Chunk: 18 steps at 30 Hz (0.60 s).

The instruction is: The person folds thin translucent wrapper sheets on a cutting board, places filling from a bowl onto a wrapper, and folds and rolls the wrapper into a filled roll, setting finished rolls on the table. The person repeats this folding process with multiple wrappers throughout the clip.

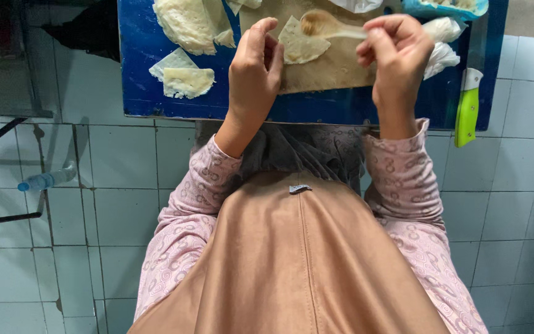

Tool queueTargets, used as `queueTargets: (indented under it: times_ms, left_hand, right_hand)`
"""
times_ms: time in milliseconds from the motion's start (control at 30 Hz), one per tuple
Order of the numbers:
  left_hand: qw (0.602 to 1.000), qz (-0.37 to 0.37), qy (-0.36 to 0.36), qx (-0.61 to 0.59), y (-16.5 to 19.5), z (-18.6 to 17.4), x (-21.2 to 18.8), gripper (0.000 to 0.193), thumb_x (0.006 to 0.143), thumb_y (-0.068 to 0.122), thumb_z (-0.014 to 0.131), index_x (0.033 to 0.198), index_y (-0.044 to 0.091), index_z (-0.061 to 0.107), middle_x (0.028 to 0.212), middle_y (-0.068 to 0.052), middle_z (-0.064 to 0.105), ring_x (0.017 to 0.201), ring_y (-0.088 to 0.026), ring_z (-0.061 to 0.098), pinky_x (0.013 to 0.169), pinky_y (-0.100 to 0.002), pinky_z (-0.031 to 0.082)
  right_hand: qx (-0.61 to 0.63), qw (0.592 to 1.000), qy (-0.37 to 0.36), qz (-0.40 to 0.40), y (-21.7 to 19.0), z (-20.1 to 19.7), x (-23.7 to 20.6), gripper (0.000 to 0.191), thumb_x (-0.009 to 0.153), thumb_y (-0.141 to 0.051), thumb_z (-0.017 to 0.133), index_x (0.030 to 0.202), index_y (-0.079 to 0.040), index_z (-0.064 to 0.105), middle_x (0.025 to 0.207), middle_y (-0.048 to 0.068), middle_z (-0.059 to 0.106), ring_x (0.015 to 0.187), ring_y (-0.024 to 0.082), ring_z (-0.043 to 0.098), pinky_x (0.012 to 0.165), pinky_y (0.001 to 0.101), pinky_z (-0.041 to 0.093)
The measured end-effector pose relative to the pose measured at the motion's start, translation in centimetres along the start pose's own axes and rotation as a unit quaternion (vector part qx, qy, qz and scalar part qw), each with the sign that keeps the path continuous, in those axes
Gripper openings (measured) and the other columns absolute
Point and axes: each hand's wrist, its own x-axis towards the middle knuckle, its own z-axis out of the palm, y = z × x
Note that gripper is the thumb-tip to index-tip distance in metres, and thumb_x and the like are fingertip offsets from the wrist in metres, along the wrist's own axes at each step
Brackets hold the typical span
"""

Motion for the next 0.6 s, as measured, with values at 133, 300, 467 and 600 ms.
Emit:
queueTargets:
  times_ms: [133, 300, 467, 600]
  left_hand:
    - [1.0, 0.006, -0.002, -0.014, -0.7, 0.3, -0.3, 0.034, 0.104, -0.002, 0.069, 0.134, 0.004, 0.056, 0.101, -0.008, 0.068, 0.085, -0.015, 0.071, 0.078, -0.027, 0.061]
    - [0.999, 0.008, -0.004, -0.036, -0.9, 0.4, -0.5, 0.033, 0.104, -0.002, 0.068, 0.134, 0.004, 0.055, 0.103, -0.009, 0.069, 0.086, -0.015, 0.072, 0.079, -0.027, 0.061]
    - [0.999, 0.001, -0.004, -0.052, -0.9, 0.5, -0.4, 0.034, 0.103, 0.0, 0.069, 0.134, 0.005, 0.056, 0.103, -0.01, 0.069, 0.086, -0.016, 0.072, 0.078, -0.028, 0.062]
    - [0.999, 0.008, -0.026, -0.047, -0.5, 0.7, -0.2, 0.031, 0.108, 0.003, 0.067, 0.137, 0.008, 0.055, 0.104, -0.009, 0.072, 0.091, -0.021, 0.075, 0.081, -0.031, 0.061]
  right_hand:
    - [-0.103, 0.992, -0.032, -0.067, -1.6, 2.0, -3.0, 0.005, 0.113, 0.0, 0.064, 0.113, 0.002, 0.068, 0.098, 0.011, 0.071, 0.086, 0.017, 0.072, 0.076, 0.0271, 0.059]
    - [-0.372, 0.867, -0.095, -0.317, -3.9, 3.0, -4.8, 0.012, 0.106, 0.006, 0.066, 0.117, 0.001, 0.066, 0.099, 0.017, 0.071, 0.089, 0.027, 0.069, 0.079, 0.0395, 0.054]
    - [-0.438, 0.768, -0.159, -0.439, -4.1, 2.7, -4.7, 0.021, 0.104, 0.007, 0.066, 0.125, 0.004, 0.063, 0.108, 0.018, 0.071, 0.096, 0.03, 0.069, 0.085, 0.043, 0.054]
    - [-0.425, 0.738, -0.089, -0.517, -2.5, 2.6, -1.3, 0.024, 0.099, 0.011, 0.063, 0.124, 0.008, 0.061, 0.113, 0.023, 0.07, 0.097, 0.032, 0.071, 0.083, 0.0407, 0.054]
